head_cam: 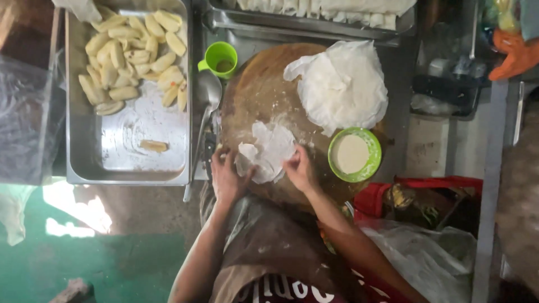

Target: Wrapping peeled banana slices in thin white wrappers to prepare them for frying or cooking.

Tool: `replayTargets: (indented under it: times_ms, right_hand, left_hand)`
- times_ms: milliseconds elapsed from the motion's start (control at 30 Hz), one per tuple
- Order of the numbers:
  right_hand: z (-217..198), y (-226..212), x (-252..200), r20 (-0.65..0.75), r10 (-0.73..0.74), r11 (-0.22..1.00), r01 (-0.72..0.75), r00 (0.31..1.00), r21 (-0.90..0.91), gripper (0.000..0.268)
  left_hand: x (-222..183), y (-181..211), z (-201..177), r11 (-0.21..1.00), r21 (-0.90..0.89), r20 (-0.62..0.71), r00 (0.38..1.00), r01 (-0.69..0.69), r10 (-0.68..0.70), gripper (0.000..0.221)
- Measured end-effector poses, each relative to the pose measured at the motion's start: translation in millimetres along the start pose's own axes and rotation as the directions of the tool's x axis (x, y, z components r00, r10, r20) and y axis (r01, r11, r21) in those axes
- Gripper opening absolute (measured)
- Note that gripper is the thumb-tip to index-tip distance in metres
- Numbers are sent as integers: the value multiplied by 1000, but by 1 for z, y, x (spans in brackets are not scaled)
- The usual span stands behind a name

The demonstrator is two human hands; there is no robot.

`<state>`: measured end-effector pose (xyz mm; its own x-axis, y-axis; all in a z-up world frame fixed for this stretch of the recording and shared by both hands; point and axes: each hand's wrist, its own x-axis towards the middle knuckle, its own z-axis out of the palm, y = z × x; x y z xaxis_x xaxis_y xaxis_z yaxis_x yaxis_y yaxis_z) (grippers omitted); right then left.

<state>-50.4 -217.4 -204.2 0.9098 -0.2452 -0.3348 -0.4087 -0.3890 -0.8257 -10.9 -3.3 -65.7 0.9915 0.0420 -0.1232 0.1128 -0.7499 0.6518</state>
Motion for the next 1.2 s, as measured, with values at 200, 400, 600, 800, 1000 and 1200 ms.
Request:
replayTargets:
  times_ms: [200,400,600,800,1000,1200]
  right_hand:
    - [-6,-65,11,47,-679,638,621,732,-454,46]
    - [-22,-134,-42,435,-431,510,611,791,-606,43]
    - [-27,-122,-49,434,-412,747,570,801,-343,47]
    - [-28,-75,-6,364,-545,654,655,755,-379,35]
    - [-33,-133,-36,606,-302,525,659,736,-539,42]
    - [-85,-162,9,346,-236,684,408,908,-604,37]
  left_hand:
    - [19,-36,23,998,-41,-116,992,-50,45,16]
    - [61,7,-3,977,-212,-32,999,14,-22,30]
    - [42,-4,-7,958,206,-306,917,-198,255,37]
    - [-3,-12,32,859,426,207,955,-284,213,65]
    - [21,5,26,845,443,273,943,-298,190,71]
    - [37,11,17,868,408,403,909,-283,107,83]
